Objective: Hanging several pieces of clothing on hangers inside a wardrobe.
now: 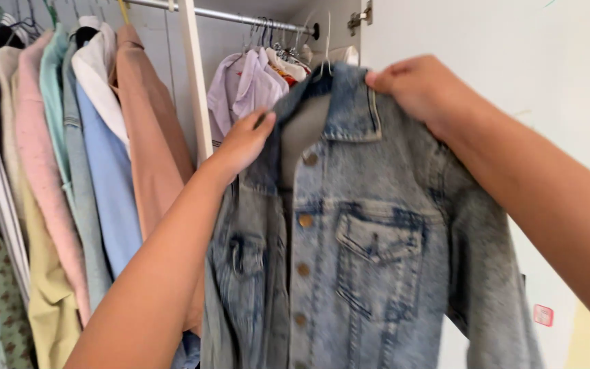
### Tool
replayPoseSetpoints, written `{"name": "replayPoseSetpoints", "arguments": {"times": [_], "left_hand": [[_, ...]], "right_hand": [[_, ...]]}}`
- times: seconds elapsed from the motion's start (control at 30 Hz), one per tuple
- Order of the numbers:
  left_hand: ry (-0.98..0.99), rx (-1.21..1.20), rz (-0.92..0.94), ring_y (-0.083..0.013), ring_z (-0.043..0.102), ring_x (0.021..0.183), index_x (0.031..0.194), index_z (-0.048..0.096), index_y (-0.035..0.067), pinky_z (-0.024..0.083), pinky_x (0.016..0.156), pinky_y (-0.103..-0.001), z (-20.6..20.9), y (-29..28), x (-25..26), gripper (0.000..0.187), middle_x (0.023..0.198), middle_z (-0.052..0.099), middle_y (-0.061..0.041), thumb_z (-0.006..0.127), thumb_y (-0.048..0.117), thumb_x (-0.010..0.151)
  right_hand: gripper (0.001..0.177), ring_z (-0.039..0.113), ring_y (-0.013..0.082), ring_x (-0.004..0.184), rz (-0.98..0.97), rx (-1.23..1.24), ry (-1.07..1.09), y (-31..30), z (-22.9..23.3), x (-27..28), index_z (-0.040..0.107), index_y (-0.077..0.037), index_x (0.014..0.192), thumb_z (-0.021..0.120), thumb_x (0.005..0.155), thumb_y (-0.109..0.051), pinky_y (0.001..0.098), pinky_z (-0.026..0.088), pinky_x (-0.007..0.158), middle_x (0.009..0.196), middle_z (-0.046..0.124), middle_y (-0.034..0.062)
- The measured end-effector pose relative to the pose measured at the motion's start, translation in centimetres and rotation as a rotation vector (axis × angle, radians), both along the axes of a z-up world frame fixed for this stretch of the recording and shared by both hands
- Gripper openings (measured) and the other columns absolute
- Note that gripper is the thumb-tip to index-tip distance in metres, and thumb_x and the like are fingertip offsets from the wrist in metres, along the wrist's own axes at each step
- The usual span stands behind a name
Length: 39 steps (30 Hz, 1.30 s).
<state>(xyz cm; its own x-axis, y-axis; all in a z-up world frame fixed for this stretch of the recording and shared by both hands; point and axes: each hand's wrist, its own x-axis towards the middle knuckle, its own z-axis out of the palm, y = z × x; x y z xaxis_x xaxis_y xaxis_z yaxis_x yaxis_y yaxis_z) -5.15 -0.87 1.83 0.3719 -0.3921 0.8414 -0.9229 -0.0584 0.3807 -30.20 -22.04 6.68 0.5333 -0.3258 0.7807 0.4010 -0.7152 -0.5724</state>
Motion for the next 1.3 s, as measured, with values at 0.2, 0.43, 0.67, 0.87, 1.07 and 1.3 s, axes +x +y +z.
{"name": "replayPoseSetpoints", "arguments": {"times": [0.2, 0.43, 0.67, 0.87, 1.07, 1.3], "left_hand": [[0.004, -0.187, 0.212, -0.0377, 0.042, 0.145, 0.158, 0.034, 0.006, 0.033, 0.118, -0.038, 4.0, -1.4, -0.8, 0.078, 0.154, 0.047, -0.023, 0.043, 0.057, 0.1], [0.059, -0.205, -0.015, -0.0342, 0.033, 0.149, 0.161, 0.024, 0.008, 0.026, 0.117, -0.037, 3.9, -3.3, 3.1, 0.084, 0.16, 0.037, -0.021, 0.039, 0.062, 0.099], [-0.001, -0.272, -0.192, -0.0322, 0.033, 0.154, 0.158, 0.028, -0.002, 0.024, 0.123, -0.036, 5.6, -8.7, 10.0, 0.089, 0.163, 0.038, -0.022, 0.034, 0.067, 0.102], [0.175, -0.308, -0.039, -0.0316, 0.017, 0.154, 0.159, 0.031, 0.012, -0.005, 0.12, -0.055, 7.4, -5.9, 10.4, 0.085, 0.165, 0.032, -0.012, 0.016, 0.067, 0.096], [-0.118, -0.399, 0.014, -0.033, 0.016, 0.159, 0.159, 0.032, 0.005, 0.006, 0.127, -0.053, 8.4, -5.7, 12.8, 0.08, 0.169, 0.026, -0.018, 0.021, 0.062, 0.105], [-0.398, -0.346, 0.45, -0.0343, 0.025, 0.158, 0.16, 0.027, -0.002, 0.015, 0.128, -0.049, 9.1, -4.9, 11.6, 0.072, 0.168, 0.028, -0.02, 0.051, 0.005, 0.092]], "right_hand": [[0.037, 0.075, 0.0275, 0.079, 0.046, 0.168, -0.076, 4.0, 4.4, 2.8, 0.074, 0.007, 0.101, 0.078, 0.09, -0.029, 0.0406, 0.06, 0.076, 0.097, 0.077, 0.019], [0.036, 0.075, 0.0295, 0.078, 0.017, 0.095, -0.153, 1.1, 8.0, 7.0, 0.073, 0.008, 0.104, 0.078, 0.089, -0.025, 0.0431, 0.06, 0.072, 0.097, 0.075, 0.0193], [0.035, 0.075, 0.0269, 0.079, 0.106, 0.087, -0.179, 0.0, 9.0, 10.9, 0.073, 0.013, 0.101, 0.078, 0.088, -0.019, 0.0403, 0.061, 0.073, 0.094, 0.077, 0.0178], [0.038, 0.075, 0.0277, 0.082, 0.033, 0.063, -0.177, 2.7, 9.8, 16.2, 0.07, 0.015, 0.103, 0.076, 0.089, -0.02, 0.0404, 0.06, 0.075, 0.096, 0.076, 0.0205], [0.043, 0.075, 0.0291, 0.088, -0.06, 0.071, -0.218, 4.2, 11.9, 23.4, 0.067, 0.016, 0.106, 0.079, 0.088, -0.022, 0.0401, 0.059, 0.076, 0.102, 0.075, 0.0231], [0.041, 0.075, 0.0314, 0.093, -0.221, 0.062, -0.282, 4.6, 16.1, 30.9, 0.069, 0.009, 0.105, 0.081, 0.085, -0.025, 0.04, 0.059, 0.078, 0.105, 0.074, 0.0225]]}}
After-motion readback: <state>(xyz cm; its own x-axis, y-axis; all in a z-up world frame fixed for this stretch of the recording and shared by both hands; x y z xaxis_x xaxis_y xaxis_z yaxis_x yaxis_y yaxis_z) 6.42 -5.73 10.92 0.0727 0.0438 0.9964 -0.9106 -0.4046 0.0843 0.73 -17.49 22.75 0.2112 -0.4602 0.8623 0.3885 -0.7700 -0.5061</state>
